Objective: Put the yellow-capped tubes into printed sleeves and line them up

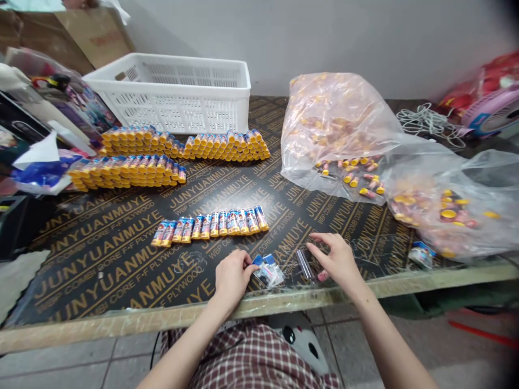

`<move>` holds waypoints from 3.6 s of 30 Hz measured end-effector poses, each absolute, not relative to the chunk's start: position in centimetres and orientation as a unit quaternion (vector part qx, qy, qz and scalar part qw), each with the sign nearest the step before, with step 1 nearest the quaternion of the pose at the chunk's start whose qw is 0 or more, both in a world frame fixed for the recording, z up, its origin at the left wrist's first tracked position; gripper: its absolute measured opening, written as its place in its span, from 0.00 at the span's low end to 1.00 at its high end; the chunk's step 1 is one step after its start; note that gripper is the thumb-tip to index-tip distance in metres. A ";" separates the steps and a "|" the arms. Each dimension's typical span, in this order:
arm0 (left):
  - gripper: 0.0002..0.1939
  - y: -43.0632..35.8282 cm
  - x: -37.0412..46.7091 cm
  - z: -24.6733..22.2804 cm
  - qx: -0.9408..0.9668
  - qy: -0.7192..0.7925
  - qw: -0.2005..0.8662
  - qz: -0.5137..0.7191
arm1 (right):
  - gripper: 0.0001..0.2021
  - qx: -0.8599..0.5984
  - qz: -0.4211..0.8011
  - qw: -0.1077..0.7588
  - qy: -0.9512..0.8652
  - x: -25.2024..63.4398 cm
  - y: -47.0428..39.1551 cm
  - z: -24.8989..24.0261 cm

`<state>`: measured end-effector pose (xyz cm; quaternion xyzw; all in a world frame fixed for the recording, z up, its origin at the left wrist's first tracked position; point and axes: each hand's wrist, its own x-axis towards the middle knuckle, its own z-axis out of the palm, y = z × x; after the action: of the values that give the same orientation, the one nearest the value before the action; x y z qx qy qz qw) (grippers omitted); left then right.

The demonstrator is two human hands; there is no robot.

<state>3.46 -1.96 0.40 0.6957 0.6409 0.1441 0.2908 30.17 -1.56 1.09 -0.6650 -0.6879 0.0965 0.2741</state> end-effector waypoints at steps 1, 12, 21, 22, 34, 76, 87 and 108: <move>0.05 -2.0 3.6 0.4 0.696 0.640 0.292 0.145 | 0.11 -0.667 0.100 0.259 -0.692 30.6 -1.9 1.1; 0.03 -1.8 3.4 -0.1 0.705 0.627 0.283 0.170 | 0.11 -0.598 0.332 0.163 -0.711 35.8 -5.1 1.6; 0.07 -1.7 3.2 0.2 0.708 0.608 0.282 0.222 | 0.17 -0.602 0.488 0.290 -0.561 33.5 -4.9 3.7; 0.07 -1.7 3.2 0.2 0.699 0.605 0.301 0.235 | 0.17 -0.603 0.490 0.321 -0.541 32.7 -4.8 3.6; 0.23 -1.0 3.4 1.4 0.235 0.520 0.685 0.454 | 0.09 -0.545 0.393 0.529 -0.518 22.8 -5.6 2.6; 0.16 -3.3 4.4 3.5 0.308 0.429 0.784 0.326 | 0.42 -0.415 0.355 0.396 -0.738 21.1 -5.2 2.0; 0.14 -3.7 4.5 3.5 0.310 0.434 0.786 0.314 | 0.43 -0.396 0.414 0.430 -0.698 20.7 -5.5 1.7; 0.16 0.9 1.1 4.8 0.409 0.562 0.602 0.392 | 0.42 -0.412 0.381 0.462 -0.687 21.3 -4.2 1.9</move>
<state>1.14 0.92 4.85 0.4089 0.5623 0.3920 0.6024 21.33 -4.21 1.85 -0.4124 -0.6870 0.3807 0.4616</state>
